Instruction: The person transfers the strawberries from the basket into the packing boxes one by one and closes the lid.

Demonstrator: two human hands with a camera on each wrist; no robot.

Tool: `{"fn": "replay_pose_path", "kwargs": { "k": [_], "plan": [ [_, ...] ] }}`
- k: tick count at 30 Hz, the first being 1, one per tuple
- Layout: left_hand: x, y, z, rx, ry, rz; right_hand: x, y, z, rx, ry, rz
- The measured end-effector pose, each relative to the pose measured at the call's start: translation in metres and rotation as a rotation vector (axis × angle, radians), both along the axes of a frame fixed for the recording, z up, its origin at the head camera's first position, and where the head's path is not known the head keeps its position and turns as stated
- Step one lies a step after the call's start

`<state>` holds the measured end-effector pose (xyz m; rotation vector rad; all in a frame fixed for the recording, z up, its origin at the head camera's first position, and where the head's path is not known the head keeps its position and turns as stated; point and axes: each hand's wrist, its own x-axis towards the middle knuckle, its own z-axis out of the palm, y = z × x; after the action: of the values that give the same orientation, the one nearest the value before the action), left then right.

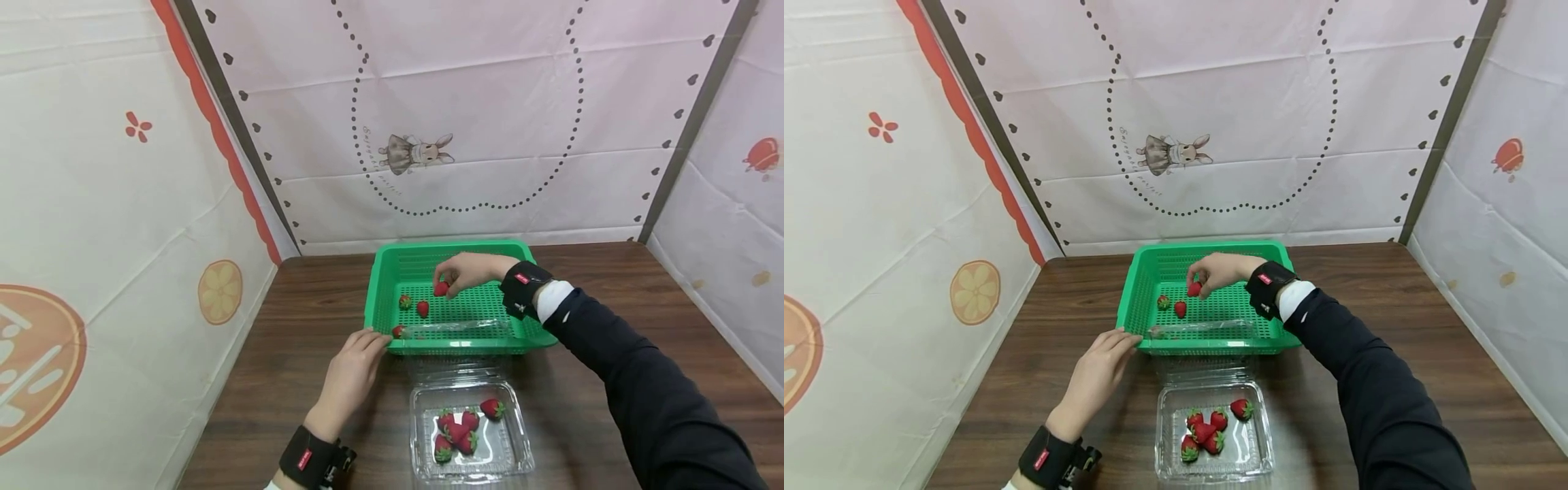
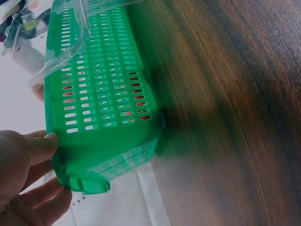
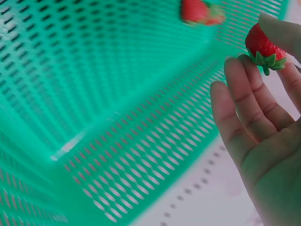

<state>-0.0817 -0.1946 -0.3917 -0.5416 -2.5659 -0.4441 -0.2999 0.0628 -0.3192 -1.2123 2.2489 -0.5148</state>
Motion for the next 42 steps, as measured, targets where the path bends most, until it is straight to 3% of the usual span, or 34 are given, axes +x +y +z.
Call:
{"fn": "replay_pose_path", "kwargs": {
  "k": [9, 16, 30, 37, 42],
  "plan": [
    [0.000, -0.001, -0.001, 0.006, 0.020, -0.008, 0.012, 0.014, 0.056, -0.098, 0.089, 0.014],
    [-0.002, -0.002, -0.003, -0.003, 0.003, 0.005, 0.025, 0.029, 0.081, -0.120, 0.151, 0.011],
    [-0.001, 0.002, -0.005, -0.035, 0.034, 0.004, 0.063, 0.053, 0.095, -0.128, 0.150, 0.013],
    [0.003, 0.001, -0.004, -0.014, -0.019, 0.025, 0.084, 0.064, 0.091, -0.138, 0.184, 0.059],
    [0.007, 0.000, -0.004, 0.016, 0.035, -0.005, 0.097, 0.072, 0.094, -0.157, 0.201, 0.078]
  ]
}}
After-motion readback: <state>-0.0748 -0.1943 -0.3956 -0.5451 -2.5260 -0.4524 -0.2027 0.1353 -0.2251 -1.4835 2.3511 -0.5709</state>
